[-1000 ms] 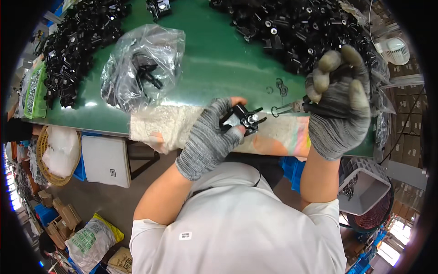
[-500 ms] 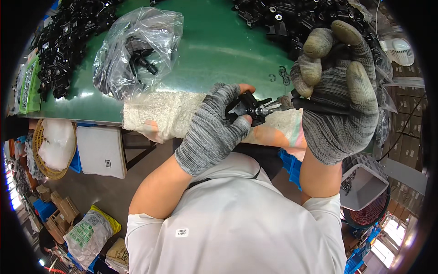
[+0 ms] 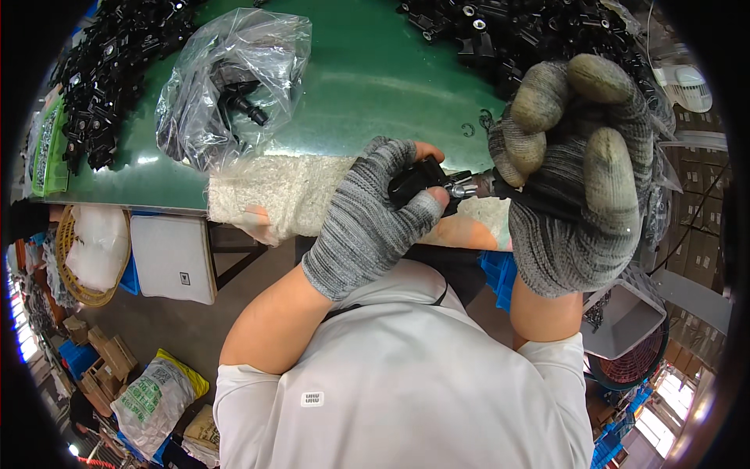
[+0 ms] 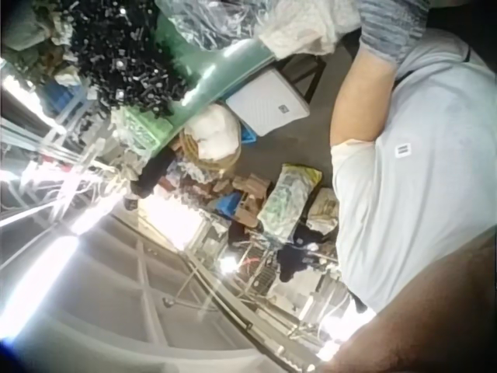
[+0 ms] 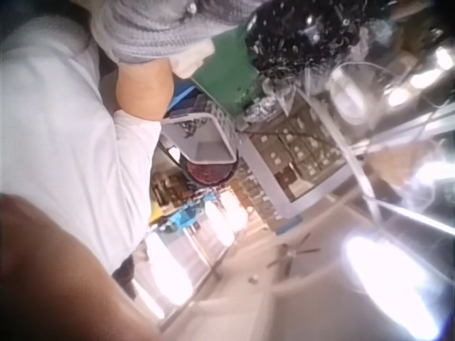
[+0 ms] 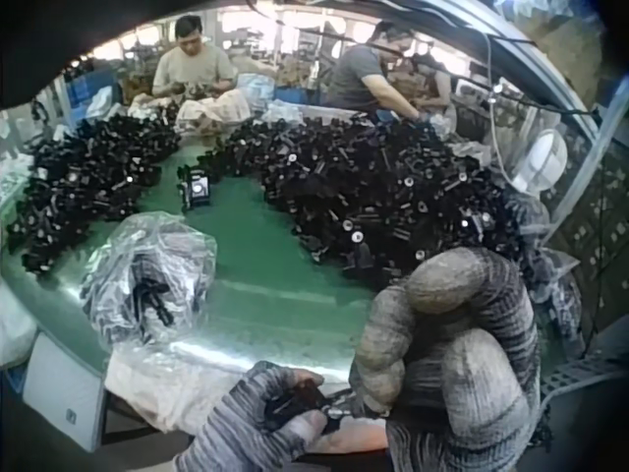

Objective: Assembling small black plastic and metal components and placing them into plastic bags at a factory workbench.

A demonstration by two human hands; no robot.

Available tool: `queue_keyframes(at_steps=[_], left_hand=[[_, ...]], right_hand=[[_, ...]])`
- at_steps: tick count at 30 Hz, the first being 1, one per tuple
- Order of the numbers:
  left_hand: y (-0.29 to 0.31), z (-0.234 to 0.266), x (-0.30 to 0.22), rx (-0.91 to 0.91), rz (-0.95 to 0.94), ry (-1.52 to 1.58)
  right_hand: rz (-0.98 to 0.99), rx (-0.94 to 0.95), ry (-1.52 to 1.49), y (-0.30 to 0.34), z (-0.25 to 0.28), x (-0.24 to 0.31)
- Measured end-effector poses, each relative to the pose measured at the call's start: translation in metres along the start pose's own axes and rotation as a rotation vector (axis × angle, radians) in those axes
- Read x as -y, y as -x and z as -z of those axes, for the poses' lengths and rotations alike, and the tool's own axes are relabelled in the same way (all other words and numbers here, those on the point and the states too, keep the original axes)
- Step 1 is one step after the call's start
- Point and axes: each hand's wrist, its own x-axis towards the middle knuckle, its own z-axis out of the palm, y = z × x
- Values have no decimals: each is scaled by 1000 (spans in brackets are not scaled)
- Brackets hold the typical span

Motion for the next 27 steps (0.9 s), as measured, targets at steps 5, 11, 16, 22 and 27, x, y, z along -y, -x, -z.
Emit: queue_keyframes(at_steps=[5, 11, 16, 22, 27], left_hand=[[-1, -1, 1, -47, 46, 59], [2, 0, 12, 51, 44, 243], [16, 12, 13, 50, 10, 163], [39, 26, 35, -83, -31, 252], [38, 28, 70, -165, -150, 405]], right_hand=[[65, 86, 5, -1, 4, -10], [254, 238, 136, 5, 23, -35], [271, 387, 258, 4, 4, -22], [104, 349, 719, -33, -31, -21], [181, 640, 1436, -102, -60, -115]])
